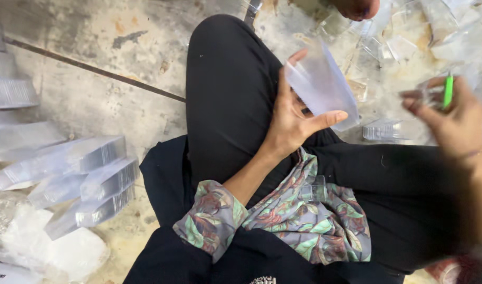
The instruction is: The person sits on the floor holding a stack of clear plastic cups and uses a green utility knife to trim and separate cups one at a time, setting trimmed cups aside and picking up new stacks from the piles around them.
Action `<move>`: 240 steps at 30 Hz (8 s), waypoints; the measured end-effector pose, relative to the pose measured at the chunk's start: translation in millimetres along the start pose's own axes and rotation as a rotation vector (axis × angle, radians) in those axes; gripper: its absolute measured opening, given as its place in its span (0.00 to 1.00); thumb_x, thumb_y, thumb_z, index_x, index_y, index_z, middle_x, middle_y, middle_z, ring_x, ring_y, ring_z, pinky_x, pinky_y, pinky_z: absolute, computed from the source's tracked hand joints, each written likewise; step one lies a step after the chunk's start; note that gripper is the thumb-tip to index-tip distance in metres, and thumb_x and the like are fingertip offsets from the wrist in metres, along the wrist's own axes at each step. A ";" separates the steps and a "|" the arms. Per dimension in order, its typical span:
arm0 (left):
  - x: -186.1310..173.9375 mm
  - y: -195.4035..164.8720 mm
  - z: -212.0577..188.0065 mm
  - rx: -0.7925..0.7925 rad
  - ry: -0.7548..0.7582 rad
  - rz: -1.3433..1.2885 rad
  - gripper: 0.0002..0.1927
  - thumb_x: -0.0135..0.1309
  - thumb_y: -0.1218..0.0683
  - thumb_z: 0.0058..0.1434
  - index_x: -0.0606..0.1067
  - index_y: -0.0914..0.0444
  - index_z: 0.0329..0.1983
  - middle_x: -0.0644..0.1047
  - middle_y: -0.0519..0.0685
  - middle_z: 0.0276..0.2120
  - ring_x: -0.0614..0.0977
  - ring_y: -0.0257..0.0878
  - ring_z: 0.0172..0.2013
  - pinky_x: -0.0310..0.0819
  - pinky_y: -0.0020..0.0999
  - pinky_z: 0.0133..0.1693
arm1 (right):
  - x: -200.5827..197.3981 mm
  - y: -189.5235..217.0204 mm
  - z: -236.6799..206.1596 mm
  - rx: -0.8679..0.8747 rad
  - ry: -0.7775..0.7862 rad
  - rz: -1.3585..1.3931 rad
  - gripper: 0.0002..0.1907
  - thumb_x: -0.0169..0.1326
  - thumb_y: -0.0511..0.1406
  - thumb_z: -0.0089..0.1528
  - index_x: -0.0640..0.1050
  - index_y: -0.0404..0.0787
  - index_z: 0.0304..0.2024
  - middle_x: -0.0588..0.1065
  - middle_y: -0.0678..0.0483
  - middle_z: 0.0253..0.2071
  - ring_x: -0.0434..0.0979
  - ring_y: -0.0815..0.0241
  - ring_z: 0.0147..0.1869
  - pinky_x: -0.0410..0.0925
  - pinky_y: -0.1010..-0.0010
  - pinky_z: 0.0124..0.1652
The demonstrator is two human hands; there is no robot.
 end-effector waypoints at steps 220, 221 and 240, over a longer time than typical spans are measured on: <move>148.6 144.7 -134.3 -0.452 0.155 0.190 0.26 0.67 0.61 0.65 0.66 0.69 0.59 0.80 0.55 0.47 0.82 0.34 0.47 0.79 0.27 0.51 | -74.3 -59.9 -276.5 -0.106 -0.317 -0.636 0.26 0.73 0.38 0.60 0.78 0.41 0.56 0.72 0.50 0.50 0.73 0.57 0.51 0.67 0.72 0.46; 147.2 144.3 -134.5 -0.466 0.155 0.190 0.25 0.67 0.62 0.65 0.66 0.69 0.59 0.80 0.55 0.47 0.82 0.34 0.47 0.79 0.27 0.51 | -74.3 -60.8 -277.1 -0.095 -0.317 -0.646 0.26 0.73 0.38 0.60 0.78 0.41 0.56 0.72 0.49 0.50 0.73 0.57 0.51 0.67 0.72 0.46; 122.1 113.5 -113.6 -0.368 0.010 0.203 0.27 0.66 0.60 0.65 0.64 0.70 0.60 0.78 0.55 0.47 0.81 0.35 0.48 0.78 0.30 0.53 | -69.4 -67.8 -277.7 -0.128 -0.327 -0.714 0.27 0.80 0.38 0.58 0.81 0.41 0.56 0.73 0.48 0.51 0.73 0.56 0.50 0.69 0.70 0.46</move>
Point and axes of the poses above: each hand's wrist, its own z-axis towards the middle knuckle, its own x-axis out of the palm, y = z × x, the point moved 9 cm from there along z, towards the middle knuckle
